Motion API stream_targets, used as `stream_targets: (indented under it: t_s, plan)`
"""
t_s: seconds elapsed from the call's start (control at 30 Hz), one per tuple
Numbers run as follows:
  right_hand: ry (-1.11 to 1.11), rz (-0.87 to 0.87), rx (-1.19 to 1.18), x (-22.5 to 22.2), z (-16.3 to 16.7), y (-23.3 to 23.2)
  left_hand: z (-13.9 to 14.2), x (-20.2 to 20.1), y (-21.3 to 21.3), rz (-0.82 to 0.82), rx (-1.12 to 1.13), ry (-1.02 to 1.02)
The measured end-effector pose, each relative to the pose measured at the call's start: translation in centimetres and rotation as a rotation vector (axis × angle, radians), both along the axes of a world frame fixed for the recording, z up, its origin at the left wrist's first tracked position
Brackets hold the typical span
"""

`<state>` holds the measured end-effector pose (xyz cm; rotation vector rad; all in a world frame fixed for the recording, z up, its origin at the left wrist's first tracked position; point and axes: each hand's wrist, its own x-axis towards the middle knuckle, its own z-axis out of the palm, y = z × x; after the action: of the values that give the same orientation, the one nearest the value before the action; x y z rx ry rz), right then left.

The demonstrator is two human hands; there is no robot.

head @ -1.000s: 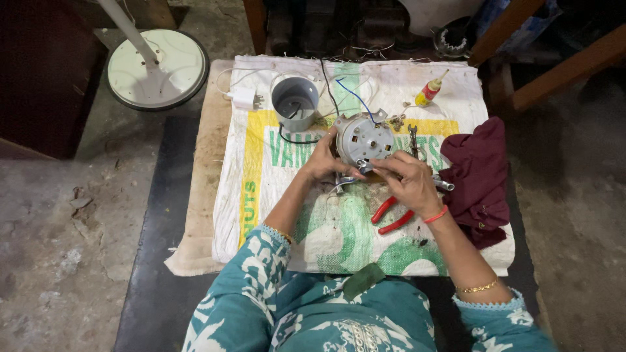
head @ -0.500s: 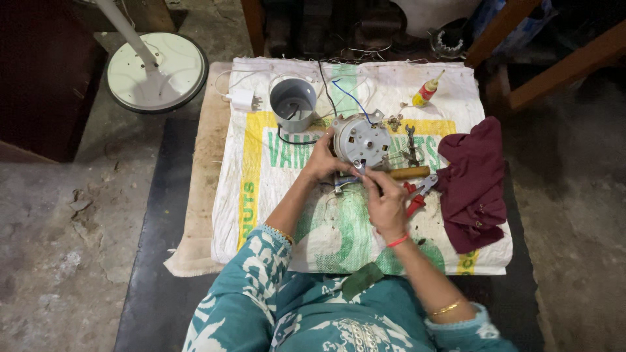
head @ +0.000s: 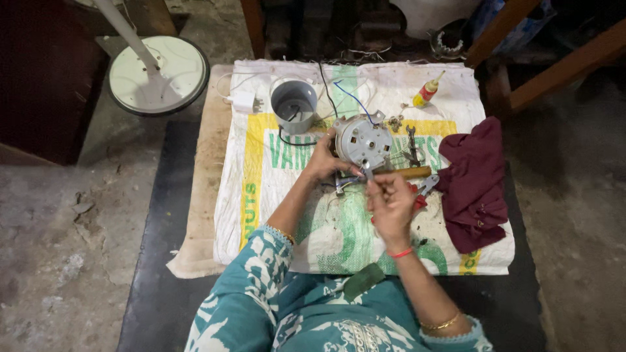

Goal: The person sits on the floor and uses a wrench and pliers to tighten and adjust components on a small electrical motor. They repeatedly rotate the motor, apply the wrench to fasteners, and manipulate wires and small parts on a cloth-covered work surface.

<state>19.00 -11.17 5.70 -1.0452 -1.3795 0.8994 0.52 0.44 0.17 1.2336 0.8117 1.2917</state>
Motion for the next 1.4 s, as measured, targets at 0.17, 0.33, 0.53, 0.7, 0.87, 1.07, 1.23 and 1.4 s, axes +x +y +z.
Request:
stream_targets:
  t_s: [0.17,0.33,0.53,0.7,0.87,1.07,1.23,1.4]
  plan:
    - [-0.343,0.140,0.063,3.5,3.6,2.5,-0.1,0.2,-0.1,0.002,-0.008,-0.049]
    - [-0.574,0.101,0.168,3.7,4.9,4.2,-0.1,0.4,0.0,0.015,0.022,-0.030]
    - [-0.671,0.199,0.279,4.0,5.4,5.6,-0.1,0.2,-0.1,0.024,0.036,-0.003]
    - [-0.674,0.239,0.372,4.1,4.9,5.8,0.0,0.1,-0.2,0.047,-0.031,0.031]
    - [-0.603,0.108,0.320,3.0,3.2,4.3,0.1,0.3,-0.3,0.055,-0.012,-0.028]
    - [-0.292,-0.027,0.059,0.9,-0.9,2.4,-0.3,0.4,-0.2,0.055,-0.040,-0.072]
    - [0.213,-0.068,-0.130,-2.9,-4.7,1.3,-0.7,0.3,0.0,0.058,-0.009,-0.087]
    - [0.201,-0.083,-0.133,-2.7,-4.3,0.9,-0.4,-0.1,-0.1,0.070,-0.007,0.001]
